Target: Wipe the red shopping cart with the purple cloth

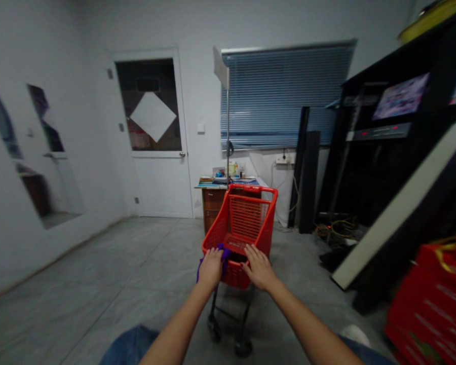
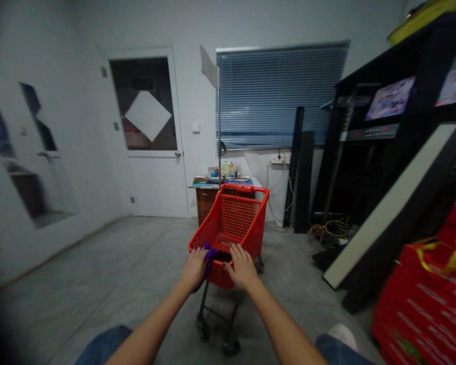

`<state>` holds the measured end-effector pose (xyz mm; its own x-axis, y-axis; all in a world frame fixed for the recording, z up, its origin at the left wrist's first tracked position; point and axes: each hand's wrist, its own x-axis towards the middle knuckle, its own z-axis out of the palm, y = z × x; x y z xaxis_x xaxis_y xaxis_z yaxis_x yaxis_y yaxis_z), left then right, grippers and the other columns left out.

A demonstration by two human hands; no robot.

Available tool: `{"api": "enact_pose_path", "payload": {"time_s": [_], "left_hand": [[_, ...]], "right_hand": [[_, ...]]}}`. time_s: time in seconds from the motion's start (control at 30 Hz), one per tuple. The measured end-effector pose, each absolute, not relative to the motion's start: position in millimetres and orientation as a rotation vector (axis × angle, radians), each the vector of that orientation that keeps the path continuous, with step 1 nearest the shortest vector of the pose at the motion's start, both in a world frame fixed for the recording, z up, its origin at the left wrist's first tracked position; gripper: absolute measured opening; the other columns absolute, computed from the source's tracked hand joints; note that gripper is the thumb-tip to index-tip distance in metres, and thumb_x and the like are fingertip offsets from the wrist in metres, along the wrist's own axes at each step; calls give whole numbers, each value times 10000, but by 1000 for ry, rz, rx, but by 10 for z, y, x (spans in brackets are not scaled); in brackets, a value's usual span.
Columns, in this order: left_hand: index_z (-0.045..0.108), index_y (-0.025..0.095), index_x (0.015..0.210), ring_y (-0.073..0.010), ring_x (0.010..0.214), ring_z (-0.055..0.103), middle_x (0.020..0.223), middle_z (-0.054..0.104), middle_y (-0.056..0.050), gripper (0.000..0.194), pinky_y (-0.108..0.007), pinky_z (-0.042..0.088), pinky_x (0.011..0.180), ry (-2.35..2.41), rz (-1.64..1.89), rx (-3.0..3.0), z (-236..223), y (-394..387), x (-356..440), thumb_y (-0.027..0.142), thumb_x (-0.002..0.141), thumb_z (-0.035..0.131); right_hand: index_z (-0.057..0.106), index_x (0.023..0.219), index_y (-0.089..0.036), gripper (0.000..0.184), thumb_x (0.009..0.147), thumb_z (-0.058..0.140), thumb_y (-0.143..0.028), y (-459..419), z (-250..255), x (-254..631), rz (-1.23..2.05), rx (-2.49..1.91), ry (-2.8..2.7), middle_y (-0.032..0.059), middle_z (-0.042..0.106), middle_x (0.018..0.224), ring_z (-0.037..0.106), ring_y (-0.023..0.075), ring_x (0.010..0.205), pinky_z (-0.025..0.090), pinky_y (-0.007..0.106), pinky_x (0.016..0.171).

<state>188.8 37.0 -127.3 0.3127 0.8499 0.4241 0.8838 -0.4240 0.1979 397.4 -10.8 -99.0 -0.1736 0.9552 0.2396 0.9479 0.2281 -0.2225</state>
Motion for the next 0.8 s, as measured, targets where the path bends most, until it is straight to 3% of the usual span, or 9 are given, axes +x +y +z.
{"api": "enact_pose_path", "payload": {"time_s": [0.13,0.3,0.63,0.8], "left_hand": [[515,174,1418,-242,1430,414,1510,493,-122,467,-458,285,1208,-1598,-749,-2539,-1412,258,2104,190,971,381],[493,181,1437,-210,1461,360,1548,439,-116,516,-439,247,1222,-1683,-757,-2496,-1431,423,1833,112,952,334],[596,154,1336,-252,1389,462,1448,554,-150,417,-455,271,1200,-1771,-810,-2430,-1281,467,1618,218,972,405],[565,202,1374,-227,1407,445,1472,541,-99,431,-453,267,1212,-1614,-820,-2617,-1372,275,1661,236,962,443]], "right_hand": [[403,1510,-165,598,999,344,-470,-119,-1032,4008,-17,-1752,-2167,84,363,1588,231,218,1503,228,406,1199],[442,1485,-164,584,1002,327,-470,-147,-1037,3975,2,-1769,-2140,78,398,1572,244,227,1496,244,421,1186],[350,1536,-120,730,981,312,-592,-272,-1065,3517,72,-1765,-2139,94,308,1610,190,279,1511,232,435,1195],[361,1536,-179,696,985,306,-600,-213,-948,3637,46,-1715,-2217,85,348,1593,294,270,1476,242,440,1187]]}}
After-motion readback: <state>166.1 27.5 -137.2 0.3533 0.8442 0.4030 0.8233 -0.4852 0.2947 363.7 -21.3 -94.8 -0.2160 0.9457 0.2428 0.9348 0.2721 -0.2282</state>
